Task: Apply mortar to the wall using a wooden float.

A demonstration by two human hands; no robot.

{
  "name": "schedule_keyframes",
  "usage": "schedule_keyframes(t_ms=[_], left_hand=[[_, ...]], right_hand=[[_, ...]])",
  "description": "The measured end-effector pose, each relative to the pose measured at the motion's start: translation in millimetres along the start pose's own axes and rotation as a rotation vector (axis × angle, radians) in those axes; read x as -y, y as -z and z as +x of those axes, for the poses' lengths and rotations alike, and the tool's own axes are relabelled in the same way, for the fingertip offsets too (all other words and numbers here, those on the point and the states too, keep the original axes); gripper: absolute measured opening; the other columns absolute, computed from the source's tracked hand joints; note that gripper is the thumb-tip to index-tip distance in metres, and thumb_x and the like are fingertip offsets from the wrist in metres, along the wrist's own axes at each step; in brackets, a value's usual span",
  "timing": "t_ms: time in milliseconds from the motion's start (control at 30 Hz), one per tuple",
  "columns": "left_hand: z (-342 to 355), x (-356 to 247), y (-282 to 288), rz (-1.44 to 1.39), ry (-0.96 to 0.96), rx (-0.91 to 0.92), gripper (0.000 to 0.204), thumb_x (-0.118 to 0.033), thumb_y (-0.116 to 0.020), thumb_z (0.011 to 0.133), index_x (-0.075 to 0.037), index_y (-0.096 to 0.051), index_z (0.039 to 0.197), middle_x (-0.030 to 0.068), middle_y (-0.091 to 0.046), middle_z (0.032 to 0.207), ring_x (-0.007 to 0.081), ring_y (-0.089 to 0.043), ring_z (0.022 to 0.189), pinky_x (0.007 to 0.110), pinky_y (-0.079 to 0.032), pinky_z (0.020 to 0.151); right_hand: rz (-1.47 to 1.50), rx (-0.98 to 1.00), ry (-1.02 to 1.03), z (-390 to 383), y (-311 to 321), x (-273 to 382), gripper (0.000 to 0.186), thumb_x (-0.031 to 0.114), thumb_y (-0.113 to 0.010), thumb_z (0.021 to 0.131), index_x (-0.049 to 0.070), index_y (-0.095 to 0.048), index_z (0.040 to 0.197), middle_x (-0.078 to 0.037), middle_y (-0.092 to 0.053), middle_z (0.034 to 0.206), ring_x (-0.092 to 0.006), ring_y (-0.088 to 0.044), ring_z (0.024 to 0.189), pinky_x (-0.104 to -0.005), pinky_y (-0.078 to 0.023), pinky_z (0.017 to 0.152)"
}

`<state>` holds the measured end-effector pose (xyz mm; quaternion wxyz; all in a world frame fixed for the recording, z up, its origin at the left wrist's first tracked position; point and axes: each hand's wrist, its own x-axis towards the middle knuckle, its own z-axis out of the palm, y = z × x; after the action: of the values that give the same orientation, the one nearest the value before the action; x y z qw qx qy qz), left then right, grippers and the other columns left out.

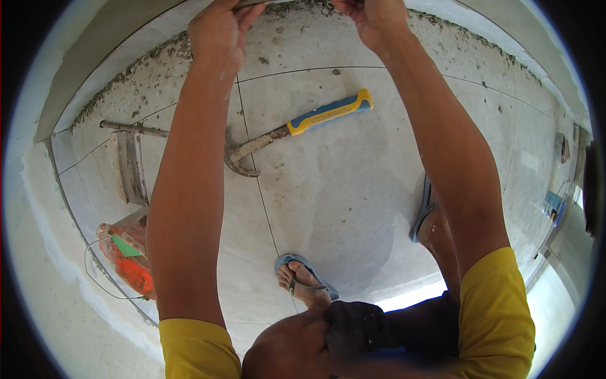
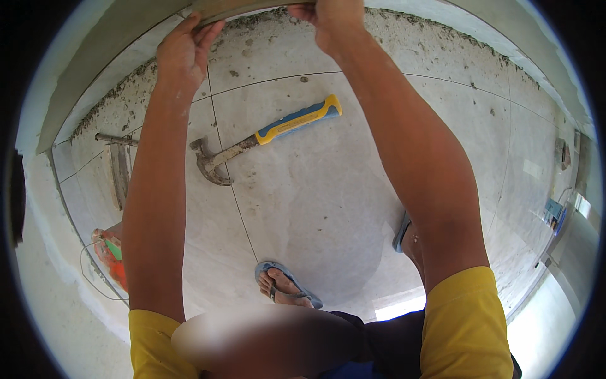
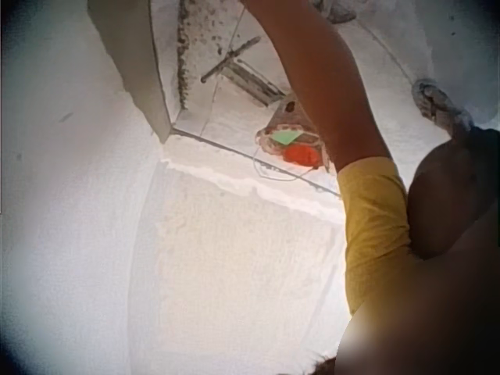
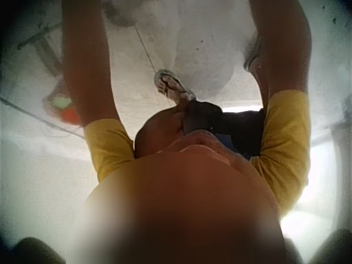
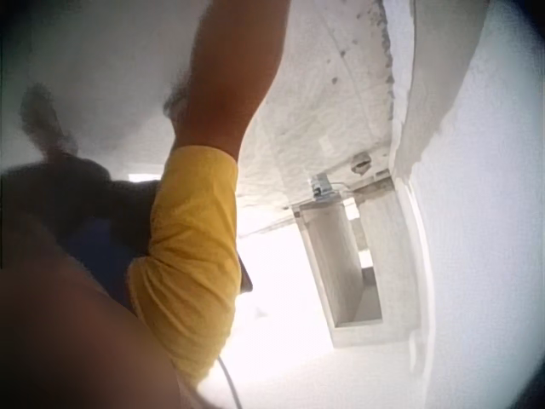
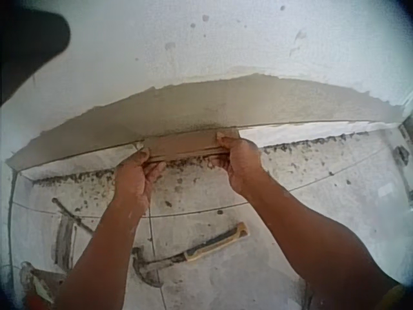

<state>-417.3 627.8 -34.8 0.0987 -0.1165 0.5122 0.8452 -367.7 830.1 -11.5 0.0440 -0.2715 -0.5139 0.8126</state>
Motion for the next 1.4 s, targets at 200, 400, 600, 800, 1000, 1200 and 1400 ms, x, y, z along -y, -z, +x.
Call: schedule_keyframes(t_ms=[200,400,600,800,1000,1200,1400], left_hand=[[9.1,-16.7,37.1,-0.012,-0.028,-0.047,0.021,-0.001,-0.052,0.093,0.014,-0.049,0.108,0.0193,-0.057,0.106,0.0289,-0.061,0.098,0.039,-0.058,0.091],[12.4,-3.6,23.7,-0.041,-0.006,0.044,0.02,-0.001,-0.052,0.093,0.014,-0.052,0.106,0.0196,-0.059,0.103,0.0298,-0.064,0.092,0.037,-0.059,0.087],[-26.8,7.0,-55.6,0.043,0.1,-0.154,0.022,-0.007,-0.059,0.092,0.01,-0.059,0.105,0.0162,-0.061,0.099,0.0219,-0.062,0.081,0.028,-0.055,0.072],[5.5,-14.0,36.4,-0.009,-0.112,-0.097,0.022,0.002,-0.057,0.089,0.016,-0.051,0.106,0.0195,-0.059,0.101,0.0291,-0.064,0.09,0.039,-0.06,0.085],[6.3,-8.7,25.0,-0.052,-0.123,-0.194,0.023,0.002,-0.057,0.089,0.016,-0.051,0.106,0.0197,-0.058,0.099,0.0298,-0.064,0.087,0.037,-0.061,0.083],[-23.2,17.2,-65.2,0.037,0.077,-0.072,0.022,-0.008,-0.06,0.091,0.01,-0.059,0.104,0.0162,-0.062,0.095,0.0222,-0.062,0.08,0.031,-0.057,0.072],[-34.7,25.6,-93.7,0.112,0.136,-0.097,0.019,-0.009,-0.063,0.09,0.008,-0.062,0.098,0.0138,-0.062,0.094,0.0211,-0.061,0.078,0.036,-0.057,0.072]], right_hand=[[0.047,-0.052,-0.004,-8.1,-36.3,-11.9,0.018,0.015,-0.06,0.09,-0.003,-0.059,0.096,-0.009,-0.057,0.08,-0.0188,-0.055,0.061,-0.0292,-0.05,0.056],[0.074,-0.088,0.072,8.5,-7.0,-12.8,0.018,0.016,-0.063,0.089,-0.002,-0.061,0.093,-0.009,-0.058,0.076,-0.0165,-0.056,0.062,-0.0291,-0.05,0.053],[0.054,-0.107,0.111,14.7,38.6,7.6,0.017,0.014,-0.06,0.091,-0.002,-0.059,0.091,-0.006,-0.056,0.071,-0.0138,-0.055,0.058,-0.0276,-0.049,0.048],[0.067,-0.057,0.035,-0.2,-36.9,-19.9,0.017,0.013,-0.061,0.091,-0.004,-0.06,0.094,-0.009,-0.058,0.078,-0.0184,-0.055,0.058,-0.0291,-0.051,0.051],[0.058,0.04,0.046,-1.5,-25.0,-14.4,0.015,0.013,-0.061,0.09,-0.002,-0.06,0.092,-0.008,-0.059,0.077,-0.0186,-0.056,0.058,-0.0293,-0.052,0.053],[0.031,-0.272,0.114,15.4,46.1,15.9,0.012,0.014,-0.062,0.09,0.002,-0.062,0.091,-0.005,-0.056,0.073,-0.0142,-0.052,0.056,-0.026,-0.048,0.049],[-0.043,-0.272,0.089,19.3,77.5,32.0,0.014,0.017,-0.061,0.092,0.004,-0.059,0.086,-0.003,-0.054,0.072,-0.0132,-0.051,0.057,-0.0252,-0.044,0.049]])
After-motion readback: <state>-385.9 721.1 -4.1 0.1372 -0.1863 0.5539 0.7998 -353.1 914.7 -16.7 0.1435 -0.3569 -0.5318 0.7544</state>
